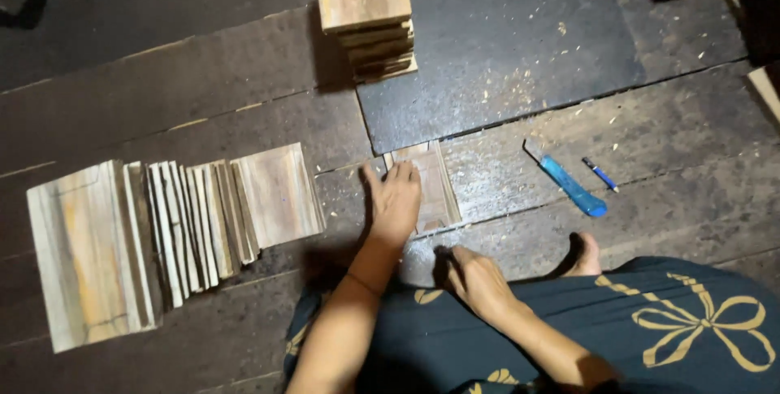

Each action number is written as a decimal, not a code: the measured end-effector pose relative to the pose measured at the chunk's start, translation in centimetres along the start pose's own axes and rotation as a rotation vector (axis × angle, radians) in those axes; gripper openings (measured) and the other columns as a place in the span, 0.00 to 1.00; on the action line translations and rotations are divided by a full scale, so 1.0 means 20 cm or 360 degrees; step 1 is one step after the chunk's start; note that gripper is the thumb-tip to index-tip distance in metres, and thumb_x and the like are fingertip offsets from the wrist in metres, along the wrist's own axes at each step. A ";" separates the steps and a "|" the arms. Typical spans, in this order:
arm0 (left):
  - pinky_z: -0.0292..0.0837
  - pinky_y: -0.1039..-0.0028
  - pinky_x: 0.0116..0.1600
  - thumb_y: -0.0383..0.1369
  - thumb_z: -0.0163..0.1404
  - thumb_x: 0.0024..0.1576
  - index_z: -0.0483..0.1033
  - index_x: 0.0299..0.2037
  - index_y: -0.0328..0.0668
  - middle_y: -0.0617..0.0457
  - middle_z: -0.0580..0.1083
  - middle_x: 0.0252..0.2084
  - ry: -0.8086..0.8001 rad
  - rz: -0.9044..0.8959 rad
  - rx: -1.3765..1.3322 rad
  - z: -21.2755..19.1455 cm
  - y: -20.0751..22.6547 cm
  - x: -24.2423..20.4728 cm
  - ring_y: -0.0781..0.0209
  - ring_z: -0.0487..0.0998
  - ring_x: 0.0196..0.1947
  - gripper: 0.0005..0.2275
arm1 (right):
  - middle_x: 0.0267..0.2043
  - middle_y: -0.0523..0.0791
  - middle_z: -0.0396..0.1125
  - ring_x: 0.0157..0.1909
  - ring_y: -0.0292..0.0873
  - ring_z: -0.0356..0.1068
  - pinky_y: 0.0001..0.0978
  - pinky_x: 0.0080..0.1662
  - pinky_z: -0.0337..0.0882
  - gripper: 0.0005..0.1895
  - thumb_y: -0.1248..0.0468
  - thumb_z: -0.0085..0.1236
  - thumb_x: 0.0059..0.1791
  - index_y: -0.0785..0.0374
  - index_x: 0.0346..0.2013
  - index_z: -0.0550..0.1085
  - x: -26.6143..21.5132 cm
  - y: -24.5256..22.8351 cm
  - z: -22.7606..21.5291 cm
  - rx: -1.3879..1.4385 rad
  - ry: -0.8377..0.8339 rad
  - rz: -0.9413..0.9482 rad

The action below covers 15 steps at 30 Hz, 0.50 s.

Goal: The person sits on the floor and marks rectangular wooden pieces with a blue pen. They pick up each piece from a stack, draw lines on its surface, and place it onto a separate stack. The person repeats this process for multiple pieces.

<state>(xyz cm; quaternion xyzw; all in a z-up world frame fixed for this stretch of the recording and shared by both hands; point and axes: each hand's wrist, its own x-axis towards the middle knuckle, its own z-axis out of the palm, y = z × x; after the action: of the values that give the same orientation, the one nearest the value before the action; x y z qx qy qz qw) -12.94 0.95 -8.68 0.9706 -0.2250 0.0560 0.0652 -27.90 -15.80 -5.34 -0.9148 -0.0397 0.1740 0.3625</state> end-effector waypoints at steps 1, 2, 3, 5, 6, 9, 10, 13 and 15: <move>0.35 0.28 0.69 0.16 0.42 0.50 0.73 0.45 0.39 0.50 0.68 0.45 -0.0009 -0.0006 0.0005 -0.04 0.00 0.03 0.53 0.70 0.52 0.15 | 0.22 0.57 0.68 0.24 0.67 0.68 0.52 0.30 0.63 0.05 0.67 0.49 0.52 0.64 0.34 0.66 0.01 -0.01 0.04 0.0007 -0.0009 -0.0002; 0.41 0.31 0.70 0.19 0.48 0.46 0.78 0.35 0.40 0.47 0.73 0.38 -0.0139 0.0037 0.0006 -0.09 -0.01 0.11 0.52 0.75 0.44 0.10 | 0.27 0.57 0.68 0.30 0.65 0.68 0.53 0.34 0.65 0.04 0.67 0.49 0.50 0.64 0.33 0.65 0.06 -0.01 0.06 -0.0094 -0.0009 -0.0118; 0.47 0.33 0.71 0.21 0.54 0.42 0.83 0.25 0.41 0.44 0.77 0.31 -0.0269 0.0079 0.0008 -0.14 -0.02 0.19 0.51 0.80 0.36 0.06 | 0.32 0.56 0.69 0.35 0.64 0.68 0.53 0.38 0.67 0.04 0.68 0.48 0.47 0.63 0.33 0.63 0.10 -0.02 0.08 -0.0196 -0.0007 -0.0233; 0.54 0.35 0.65 0.22 0.55 0.44 0.81 0.23 0.46 0.49 0.76 0.24 -0.0107 0.0105 0.0043 0.10 -0.11 0.32 0.53 0.80 0.29 0.05 | 0.28 0.50 0.69 0.31 0.56 0.72 0.47 0.33 0.72 0.04 0.64 0.50 0.48 0.59 0.36 0.68 0.22 -0.14 0.08 -0.0510 0.0208 -0.0334; 0.60 0.37 0.59 0.24 0.57 0.46 0.79 0.20 0.50 0.54 0.75 0.18 0.0029 0.0134 0.0068 0.23 -0.14 0.37 0.55 0.80 0.22 0.07 | 0.24 0.44 0.70 0.28 0.48 0.76 0.41 0.28 0.76 0.06 0.61 0.51 0.48 0.56 0.38 0.72 0.27 -0.19 0.09 -0.0812 0.0408 -0.0414; 0.54 0.52 0.46 0.47 0.75 0.22 0.82 0.31 0.49 0.54 0.78 0.28 -0.0575 0.0095 0.0120 0.19 -0.21 0.60 0.53 0.78 0.31 0.27 | 0.20 0.43 0.68 0.23 0.46 0.74 0.38 0.23 0.73 0.17 0.63 0.52 0.44 0.63 0.46 0.74 0.46 -0.19 0.22 -0.1159 0.0748 -0.0685; 0.54 0.52 0.46 0.47 0.75 0.22 0.82 0.31 0.49 0.54 0.78 0.28 -0.0581 0.0100 0.0123 0.12 -0.20 0.62 0.53 0.78 0.31 0.27 | 0.20 0.43 0.68 0.23 0.46 0.74 0.38 0.23 0.73 0.17 0.63 0.52 0.44 0.63 0.46 0.74 0.55 -0.12 0.31 -0.1153 0.0748 -0.0679; 0.56 0.57 0.47 0.43 0.76 0.24 0.81 0.41 0.54 0.55 0.79 0.37 -0.0709 0.0041 0.0085 0.01 -0.20 0.70 0.52 0.79 0.41 0.31 | 0.20 0.39 0.64 0.22 0.40 0.68 0.32 0.20 0.68 0.17 0.62 0.49 0.42 0.59 0.43 0.77 0.78 -0.01 0.47 -0.1495 0.0974 -0.0683; 0.56 0.59 0.48 0.46 0.76 0.16 0.80 0.43 0.53 0.54 0.81 0.39 -0.0866 0.0028 0.0069 0.03 -0.21 0.75 0.51 0.81 0.44 0.38 | 0.24 0.38 0.64 0.26 0.41 0.68 0.32 0.22 0.69 0.10 0.58 0.50 0.41 0.54 0.34 0.76 0.86 -0.04 0.44 -0.1520 0.0808 -0.0681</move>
<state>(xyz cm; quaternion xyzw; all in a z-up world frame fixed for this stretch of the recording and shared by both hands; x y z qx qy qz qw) 2.37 -1.84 -7.71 0.9491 -0.2413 -0.2016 -0.0188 -14.74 -6.14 -15.75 -0.9616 -0.2096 -0.1651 -0.0650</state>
